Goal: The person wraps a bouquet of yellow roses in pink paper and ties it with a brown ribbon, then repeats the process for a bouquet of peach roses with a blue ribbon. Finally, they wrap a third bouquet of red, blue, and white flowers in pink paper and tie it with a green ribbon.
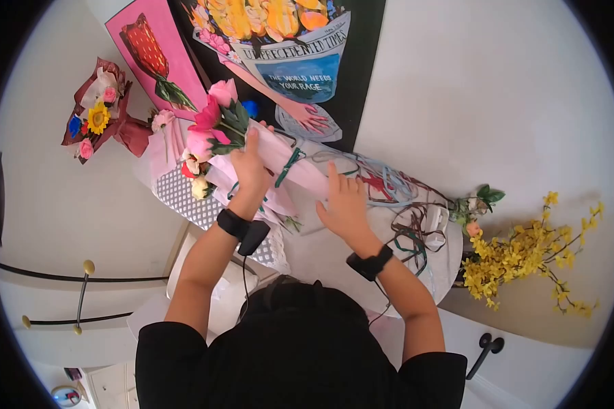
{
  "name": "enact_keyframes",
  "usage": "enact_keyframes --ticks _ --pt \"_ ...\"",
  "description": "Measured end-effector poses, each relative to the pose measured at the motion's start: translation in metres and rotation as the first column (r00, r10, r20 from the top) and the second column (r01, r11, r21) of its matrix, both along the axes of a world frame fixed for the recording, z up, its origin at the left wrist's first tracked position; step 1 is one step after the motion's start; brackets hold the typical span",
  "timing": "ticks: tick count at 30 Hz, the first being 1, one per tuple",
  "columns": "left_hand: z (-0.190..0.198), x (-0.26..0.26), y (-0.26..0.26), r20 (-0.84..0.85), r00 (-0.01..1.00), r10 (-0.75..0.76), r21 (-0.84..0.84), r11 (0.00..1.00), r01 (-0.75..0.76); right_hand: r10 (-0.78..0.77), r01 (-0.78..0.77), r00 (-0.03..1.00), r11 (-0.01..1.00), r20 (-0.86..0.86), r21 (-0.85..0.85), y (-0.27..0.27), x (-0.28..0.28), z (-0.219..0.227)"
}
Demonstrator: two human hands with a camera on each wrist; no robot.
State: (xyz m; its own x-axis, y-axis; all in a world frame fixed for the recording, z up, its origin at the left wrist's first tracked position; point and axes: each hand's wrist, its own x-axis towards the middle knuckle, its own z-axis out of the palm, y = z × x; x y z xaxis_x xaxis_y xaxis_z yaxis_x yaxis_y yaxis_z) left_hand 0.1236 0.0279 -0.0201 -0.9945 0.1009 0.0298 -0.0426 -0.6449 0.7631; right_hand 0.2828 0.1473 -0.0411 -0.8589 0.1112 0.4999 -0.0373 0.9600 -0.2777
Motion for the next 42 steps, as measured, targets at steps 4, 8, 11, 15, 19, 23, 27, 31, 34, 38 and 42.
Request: enact_keyframes --ticks 4,8,11,15,19,23,27,31,34,38,42 --pt "-0.002 -0.004 -0.005 0.067 0.998 0.016 0.074 0.997 -0.021 -0.168 0.162 0.981 0.985 0.093 0.061 -0.009 -0.027 -0.044" --pt "-0.009 -0.01 -0.025 0.052 0.998 -0.031 0.015 0.999 0.03 -0.234 0.222 0.96 0.971 0.155 0.089 -0.014 -0.036 -0.065" --pt "-0.008 -0.02 -0.038 0.063 0.994 -0.085 -0.023 0.996 0.086 -0.26 0.252 0.925 0.966 0.277 0.063 -0.035 -0.043 -0.064" --pt "-0.047 -0.058 -0.06 0.052 0.993 -0.104 -0.225 0.968 0.113 -0.15 0.212 0.936 0.963 0.319 -0.167 -0.076 -0.061 -0.072" --pt "-0.086 -0.062 -0.076 0.28 0.955 -0.101 -0.492 0.839 0.233 -0.074 0.151 0.939 0.966 0.335 -0.21 -0.091 -0.088 -0.105" --pt "-0.099 -0.058 -0.074 0.242 0.964 -0.114 -0.466 0.857 0.218 -0.068 0.173 0.918 0.955 0.39 -0.241 -0.098 -0.101 -0.127" --pt "-0.098 -0.046 -0.074 0.186 0.97 -0.154 -0.594 0.769 0.236 -0.066 0.219 0.898 0.924 0.436 -0.312 -0.093 -0.104 -0.122" --pt "-0.087 -0.032 -0.083 0.036 0.988 -0.151 -0.624 0.769 0.141 0.184 -0.075 0.968 0.86 0.17 -0.504 -0.068 -0.099 -0.101" --pt "-0.056 -0.035 -0.09 -0.043 0.999 0.013 -0.684 0.728 -0.039 0.294 -0.195 0.95 0.822 0.105 -0.535 -0.047 -0.099 -0.1" --pt "-0.01 -0.058 -0.085 0.164 0.976 -0.143 -0.183 0.968 0.172 0.317 -0.157 0.926 0.815 0.203 -0.558 -0.019 -0.103 -0.076" --pt "0.02 -0.089 -0.075 0.105 0.994 -0.019 0.115 0.993 0.007 0.363 -0.149 0.906 0.754 0.218 -0.64 -0.003 -0.103 -0.087"
